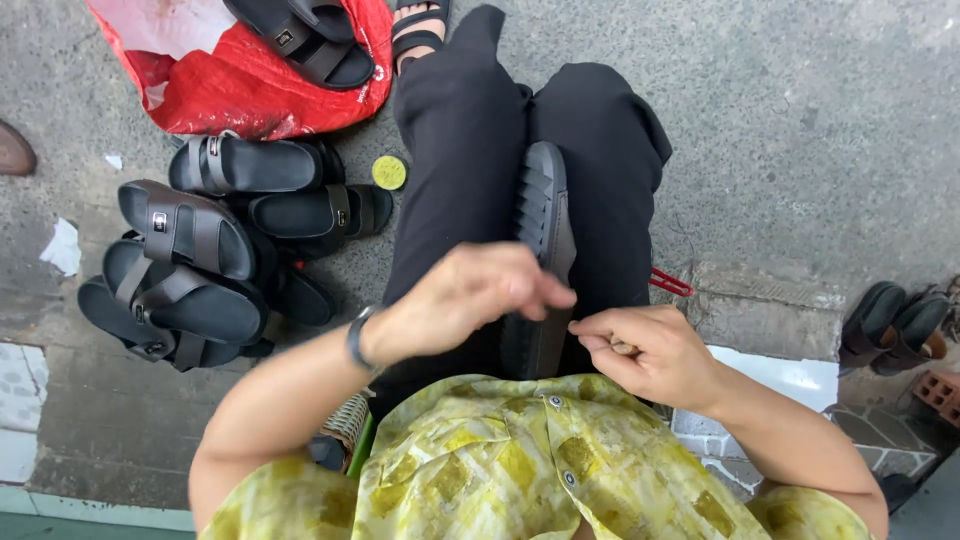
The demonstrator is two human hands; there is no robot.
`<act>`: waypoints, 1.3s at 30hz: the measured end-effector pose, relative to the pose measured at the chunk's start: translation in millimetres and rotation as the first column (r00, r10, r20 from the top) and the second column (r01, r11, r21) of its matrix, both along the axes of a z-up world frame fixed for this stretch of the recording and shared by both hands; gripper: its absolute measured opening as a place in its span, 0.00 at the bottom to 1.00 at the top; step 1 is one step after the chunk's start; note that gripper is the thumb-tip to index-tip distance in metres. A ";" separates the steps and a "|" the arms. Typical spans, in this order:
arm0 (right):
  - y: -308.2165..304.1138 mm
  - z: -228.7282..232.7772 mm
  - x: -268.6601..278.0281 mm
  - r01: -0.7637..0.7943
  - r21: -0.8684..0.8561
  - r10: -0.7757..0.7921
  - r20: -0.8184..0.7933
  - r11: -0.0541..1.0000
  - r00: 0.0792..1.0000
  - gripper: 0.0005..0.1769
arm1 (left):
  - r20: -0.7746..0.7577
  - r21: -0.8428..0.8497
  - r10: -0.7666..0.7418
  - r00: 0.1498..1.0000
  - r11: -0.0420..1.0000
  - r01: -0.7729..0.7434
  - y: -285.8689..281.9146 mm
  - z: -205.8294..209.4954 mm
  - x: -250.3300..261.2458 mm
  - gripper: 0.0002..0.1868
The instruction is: Hand-sewing the sole of a black sandal using a needle and thread.
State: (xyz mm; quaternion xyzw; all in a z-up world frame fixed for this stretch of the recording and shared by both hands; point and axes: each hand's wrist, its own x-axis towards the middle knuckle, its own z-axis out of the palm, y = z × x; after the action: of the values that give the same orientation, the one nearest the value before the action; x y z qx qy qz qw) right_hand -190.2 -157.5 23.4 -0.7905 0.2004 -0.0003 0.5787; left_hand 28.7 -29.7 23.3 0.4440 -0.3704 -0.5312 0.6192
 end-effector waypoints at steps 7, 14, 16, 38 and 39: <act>-2.3 -4.9 7.7 -0.162 -0.351 0.189 0.045 0.922 0.981 0.12 | 0.069 0.305 0.184 0.981 0.932 -0.196 -15.8 -15.0 40.6 0.24; -1.1 5.0 -0.6 -0.291 -0.730 0.300 -0.122 0.619 0.946 0.26 | 0.816 -0.201 0.275 0.508 0.960 -0.197 19.1 -12.0 11.0 0.29; -1.0 3.1 -2.8 -0.305 -0.739 0.317 -0.130 0.601 0.939 0.26 | 0.782 -0.110 0.188 0.594 0.980 -0.164 26.0 -5.7 -9.8 0.35; 17.6 -23.0 3.7 -0.154 -0.752 0.253 0.017 0.641 0.967 0.11 | 0.801 -0.067 0.173 0.574 0.977 -0.202 31.3 -37.8 -40.3 0.45; 16.7 -20.8 3.4 -0.161 -0.755 0.261 0.014 0.636 0.965 0.11 | 0.798 -0.072 0.183 0.574 0.975 -0.210 34.9 -38.3 -43.0 0.45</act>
State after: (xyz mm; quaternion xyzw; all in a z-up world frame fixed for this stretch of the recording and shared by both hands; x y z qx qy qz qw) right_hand -186.7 -140.9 2.6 -0.9742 0.0530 -0.0630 0.2100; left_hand -14.2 5.2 -15.0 0.6823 -0.5488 -0.2094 0.4352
